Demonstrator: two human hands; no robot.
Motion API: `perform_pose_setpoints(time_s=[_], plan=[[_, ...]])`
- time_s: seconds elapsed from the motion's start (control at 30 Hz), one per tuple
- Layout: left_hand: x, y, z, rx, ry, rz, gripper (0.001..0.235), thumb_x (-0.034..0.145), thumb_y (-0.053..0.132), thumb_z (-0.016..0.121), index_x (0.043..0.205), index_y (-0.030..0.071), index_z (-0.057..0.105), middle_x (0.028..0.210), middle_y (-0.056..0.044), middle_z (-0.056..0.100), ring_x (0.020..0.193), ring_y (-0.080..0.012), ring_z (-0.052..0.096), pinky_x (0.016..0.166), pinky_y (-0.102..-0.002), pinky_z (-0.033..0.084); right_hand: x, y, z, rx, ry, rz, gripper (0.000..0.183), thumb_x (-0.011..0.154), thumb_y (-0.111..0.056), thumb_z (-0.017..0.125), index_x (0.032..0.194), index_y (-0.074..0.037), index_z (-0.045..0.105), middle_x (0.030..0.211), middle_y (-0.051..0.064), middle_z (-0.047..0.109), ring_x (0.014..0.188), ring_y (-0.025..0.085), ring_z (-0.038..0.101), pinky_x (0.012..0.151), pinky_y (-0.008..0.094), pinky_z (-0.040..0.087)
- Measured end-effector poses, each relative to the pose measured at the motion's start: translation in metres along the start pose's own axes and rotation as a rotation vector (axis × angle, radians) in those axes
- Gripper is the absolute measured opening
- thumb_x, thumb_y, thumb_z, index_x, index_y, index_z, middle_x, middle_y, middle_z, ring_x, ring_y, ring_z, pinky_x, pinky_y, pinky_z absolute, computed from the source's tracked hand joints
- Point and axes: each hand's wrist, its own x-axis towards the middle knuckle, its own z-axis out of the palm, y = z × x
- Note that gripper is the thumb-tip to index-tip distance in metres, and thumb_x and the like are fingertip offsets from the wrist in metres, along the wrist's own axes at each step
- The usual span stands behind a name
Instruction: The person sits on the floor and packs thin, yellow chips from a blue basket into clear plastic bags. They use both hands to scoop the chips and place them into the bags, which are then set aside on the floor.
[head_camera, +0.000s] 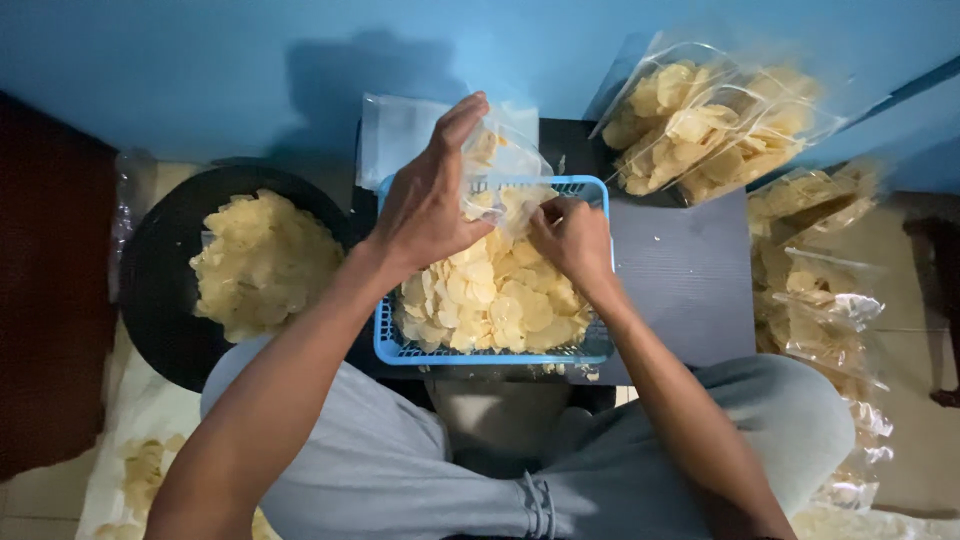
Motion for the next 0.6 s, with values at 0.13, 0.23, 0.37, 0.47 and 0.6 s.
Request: perform_pose_setpoints(time_s=[0.13, 0.23, 0.37, 0.47, 0.6], plan=[[0.000, 0.003, -0.001, -0.002, 0.003, 0.010, 0.115, 0.072, 0.014, 0.097, 0.158, 0.008, 0.020, 0.167, -0.018, 0.029, 0.150, -0.0387, 0.049, 0.093, -0.038, 0.061, 0.015, 0.016, 0.022, 0.159, -0.034, 0.053, 0.029, 0.089, -0.038, 0.068, 0.080, -0.011, 0.072, 0.073, 0.005, 0.072, 0.066, 0.017, 0.059, 0.059, 0.042, 0.043], [0.001, 0.002, 0.001, -0.002, 0.012, 0.035, 0.116, 0.071, 0.015, 0.100, 0.156, 0.006, 0.021, 0.166, -0.020, 0.029, 0.154, -0.0390, 0.044, 0.104, -0.039, 0.061, 0.017, 0.028, 0.023, 0.262, -0.120, 0.023, 0.020, 0.087, -0.031, 0.069, 0.081, -0.012, 0.069, 0.073, 0.001, 0.067, 0.069, 0.009, 0.050, 0.059, 0.037, 0.039], [0.002, 0.005, 0.001, 0.007, 0.025, 0.007, 0.116, 0.075, 0.020, 0.103, 0.155, 0.007, 0.021, 0.170, -0.016, 0.026, 0.150, -0.0380, 0.055, 0.071, -0.035, 0.062, 0.010, 0.030, 0.002, 0.310, -0.058, -0.059, 0.015, 0.092, -0.025, 0.067, 0.096, -0.011, 0.063, 0.088, 0.004, 0.076, 0.074, 0.015, 0.071, 0.064, 0.034, 0.052], [0.002, 0.005, 0.001, 0.006, 0.001, -0.036, 0.121, 0.072, 0.020, 0.104, 0.157, 0.008, 0.019, 0.171, -0.014, 0.026, 0.118, -0.0355, 0.072, 0.066, -0.036, 0.057, -0.004, 0.008, -0.038, 0.546, -0.113, -0.065, 0.011, 0.097, -0.010, 0.069, 0.095, -0.007, 0.059, 0.088, 0.007, 0.075, 0.081, 0.014, 0.074, 0.071, 0.027, 0.056], [0.003, 0.004, 0.003, -0.029, 0.021, 0.010, 0.118, 0.072, 0.016, 0.099, 0.157, 0.004, 0.018, 0.168, -0.021, 0.026, 0.157, -0.0395, 0.039, 0.122, -0.040, 0.046, -0.023, -0.015, -0.087, 0.550, -0.039, -0.126, 0.006, 0.099, -0.005, 0.064, 0.100, -0.009, 0.059, 0.095, 0.008, 0.077, 0.092, 0.016, 0.079, 0.073, 0.024, 0.059]])
